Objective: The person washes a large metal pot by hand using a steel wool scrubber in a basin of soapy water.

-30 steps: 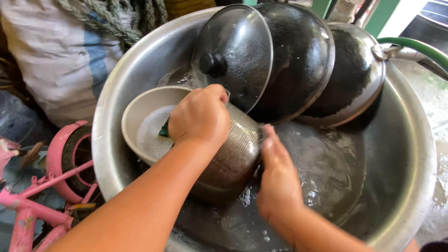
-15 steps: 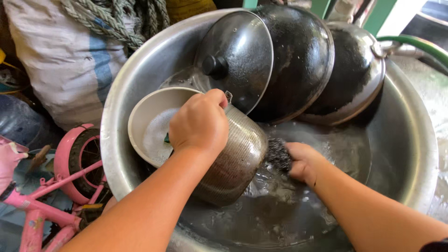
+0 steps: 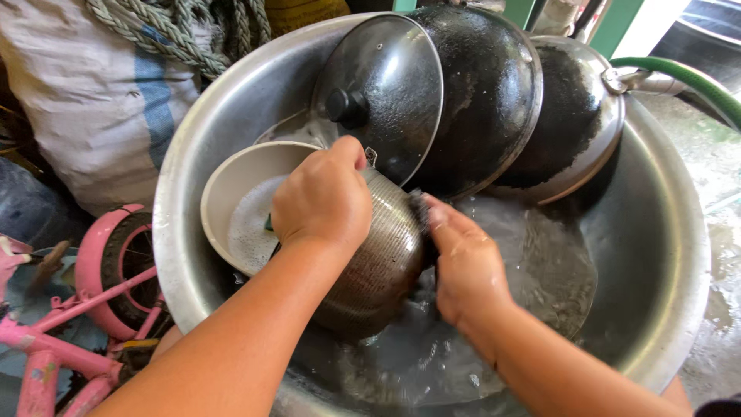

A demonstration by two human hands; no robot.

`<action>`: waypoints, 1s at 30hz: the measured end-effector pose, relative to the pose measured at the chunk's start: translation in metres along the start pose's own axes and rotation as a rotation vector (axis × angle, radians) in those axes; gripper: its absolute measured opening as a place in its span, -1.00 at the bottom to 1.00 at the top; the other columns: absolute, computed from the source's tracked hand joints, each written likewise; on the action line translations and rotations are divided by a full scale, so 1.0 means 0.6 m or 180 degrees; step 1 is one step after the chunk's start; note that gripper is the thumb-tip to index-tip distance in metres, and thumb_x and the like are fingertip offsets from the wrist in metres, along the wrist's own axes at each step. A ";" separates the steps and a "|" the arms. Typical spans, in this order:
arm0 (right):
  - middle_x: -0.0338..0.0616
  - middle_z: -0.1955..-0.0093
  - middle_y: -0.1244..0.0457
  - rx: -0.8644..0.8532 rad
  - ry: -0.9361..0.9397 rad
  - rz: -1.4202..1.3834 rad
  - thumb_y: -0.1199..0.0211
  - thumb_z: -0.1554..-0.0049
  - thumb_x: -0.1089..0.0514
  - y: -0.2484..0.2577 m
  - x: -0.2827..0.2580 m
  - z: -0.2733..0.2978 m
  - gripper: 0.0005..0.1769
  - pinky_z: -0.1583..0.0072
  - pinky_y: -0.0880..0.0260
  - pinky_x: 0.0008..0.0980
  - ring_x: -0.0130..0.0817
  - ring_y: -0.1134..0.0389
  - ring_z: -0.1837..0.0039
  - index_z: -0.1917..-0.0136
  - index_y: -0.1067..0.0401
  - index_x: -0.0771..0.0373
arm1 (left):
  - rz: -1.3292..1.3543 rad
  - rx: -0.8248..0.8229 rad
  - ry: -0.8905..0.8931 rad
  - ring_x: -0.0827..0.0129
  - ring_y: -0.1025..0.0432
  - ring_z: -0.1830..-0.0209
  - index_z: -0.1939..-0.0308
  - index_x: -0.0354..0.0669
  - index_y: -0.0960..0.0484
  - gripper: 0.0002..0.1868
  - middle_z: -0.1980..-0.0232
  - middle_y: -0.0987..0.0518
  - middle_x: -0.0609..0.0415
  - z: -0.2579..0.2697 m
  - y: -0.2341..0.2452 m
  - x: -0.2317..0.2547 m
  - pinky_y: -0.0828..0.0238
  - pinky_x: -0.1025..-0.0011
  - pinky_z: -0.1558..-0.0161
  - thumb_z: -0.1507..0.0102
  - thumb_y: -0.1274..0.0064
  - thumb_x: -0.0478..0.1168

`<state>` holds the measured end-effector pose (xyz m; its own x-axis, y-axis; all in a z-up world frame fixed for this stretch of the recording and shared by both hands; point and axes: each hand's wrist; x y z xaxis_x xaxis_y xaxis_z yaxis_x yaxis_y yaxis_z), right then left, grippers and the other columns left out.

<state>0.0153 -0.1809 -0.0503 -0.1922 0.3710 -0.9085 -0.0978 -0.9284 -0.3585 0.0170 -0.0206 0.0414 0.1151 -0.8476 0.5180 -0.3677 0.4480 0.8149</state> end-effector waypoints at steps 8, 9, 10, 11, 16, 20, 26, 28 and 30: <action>-0.03 -0.25 -0.39 0.0280 -0.0595 -0.0098 -0.05 -0.30 0.06 -0.006 0.002 -0.041 -0.59 -0.33 -0.28 -0.19 -0.23 -0.34 -0.21 -0.29 -0.52 0.24 | -0.0118 -0.0085 0.0122 -0.20 -0.53 0.11 -0.07 -0.11 -0.26 -0.73 0.11 -0.65 -0.12 -0.008 -0.002 0.000 -0.37 -0.16 0.11 -0.31 0.15 -0.21; -0.01 -0.28 -0.38 0.0222 -0.0336 -0.0048 -0.05 -0.30 0.05 -0.001 0.000 -0.027 -0.58 -0.35 -0.24 -0.20 -0.23 -0.33 -0.23 -0.30 -0.53 0.24 | -0.0118 -0.0112 0.0131 -0.21 -0.54 0.11 -0.09 -0.15 -0.24 -0.70 0.11 -0.65 -0.16 -0.009 -0.003 -0.001 -0.38 -0.16 0.10 -0.31 0.16 -0.20; -0.05 -0.33 -0.36 0.0061 0.0124 0.0540 -0.09 -0.28 0.07 0.004 -0.001 -0.008 -0.59 -0.39 -0.17 -0.25 -0.28 -0.25 -0.35 -0.30 -0.52 0.25 | -0.0118 -0.0140 0.0141 -0.23 -0.54 0.11 -0.12 -0.20 -0.21 -0.67 0.11 -0.65 -0.19 -0.011 -0.006 0.000 -0.38 -0.17 0.09 -0.32 0.16 -0.20; -0.08 -0.39 -0.34 -0.0101 0.0594 0.1127 -0.13 -0.27 0.08 0.012 -0.002 0.016 -0.59 -0.44 -0.09 -0.30 -0.33 -0.18 -0.47 -0.31 -0.51 0.25 | -0.0123 -0.0088 0.0116 -0.23 -0.54 0.12 -0.12 -0.22 -0.21 -0.66 0.11 -0.65 -0.21 -0.014 -0.010 0.002 -0.38 -0.17 0.09 -0.31 0.15 -0.20; -0.04 -0.42 -0.34 -0.0484 0.1596 0.2068 -0.27 -0.19 0.12 0.004 -0.005 0.046 -0.61 -0.48 -0.08 -0.31 -0.26 -0.12 -0.58 -0.23 -0.55 0.34 | -0.0139 0.0020 0.0022 -0.26 -0.54 0.11 -0.13 -0.25 -0.21 -0.66 0.10 -0.64 -0.28 -0.020 -0.016 0.003 -0.38 -0.17 0.05 -0.33 0.15 -0.21; -0.03 -0.31 -0.41 0.0015 0.0558 0.1133 -0.27 -0.19 0.11 -0.016 -0.031 -0.021 -0.65 -0.45 -0.21 -0.27 -0.22 -0.31 -0.43 -0.20 -0.55 0.30 | -0.0170 -0.0171 0.0163 -0.23 -0.55 0.09 -0.14 -0.26 -0.18 -0.62 0.10 -0.63 -0.28 -0.023 -0.010 0.014 -0.40 -0.14 0.05 -0.31 0.13 -0.21; -0.02 -0.29 -0.40 -0.0820 0.2090 0.2059 -0.32 -0.19 0.19 -0.015 -0.019 0.003 -0.68 -0.43 -0.10 -0.37 -0.31 -0.18 -0.47 -0.17 -0.59 0.40 | -0.0054 -0.0234 0.0247 -0.25 -0.53 0.07 -0.11 -0.24 -0.20 -0.67 0.07 -0.62 -0.28 -0.027 -0.001 0.017 -0.37 -0.16 0.03 -0.32 0.14 -0.22; 0.01 -0.26 -0.41 -0.0689 0.1811 0.2035 -0.32 -0.19 0.18 -0.012 -0.024 -0.001 -0.67 -0.37 -0.17 -0.33 -0.31 -0.21 -0.38 -0.18 -0.60 0.37 | -0.0087 -0.0287 0.0310 -0.23 -0.54 0.05 -0.10 -0.23 -0.21 -0.66 0.08 -0.63 -0.26 -0.023 -0.005 0.017 -0.38 -0.15 0.02 -0.32 0.13 -0.19; -0.03 -0.16 -0.48 -0.0149 0.0697 0.1787 -0.30 -0.19 0.10 -0.019 -0.050 -0.032 -0.67 -0.27 -0.37 -0.32 -0.41 -0.42 -0.16 -0.17 -0.61 0.26 | -0.0074 -0.0147 0.0243 -0.25 -0.54 0.06 -0.09 -0.23 -0.23 -0.68 0.08 -0.63 -0.27 -0.020 -0.008 0.016 -0.39 -0.15 0.02 -0.32 0.14 -0.21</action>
<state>0.0410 -0.1822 -0.0229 0.0041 -0.1840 -0.9829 0.0044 -0.9829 0.1840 0.0312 -0.0277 0.0457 0.1936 -0.8346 0.5157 -0.3213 0.4427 0.8371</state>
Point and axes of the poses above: each hand's wrist, its own z-axis away from the middle knuckle, its own y-axis out of the back of the hand, x = y × z
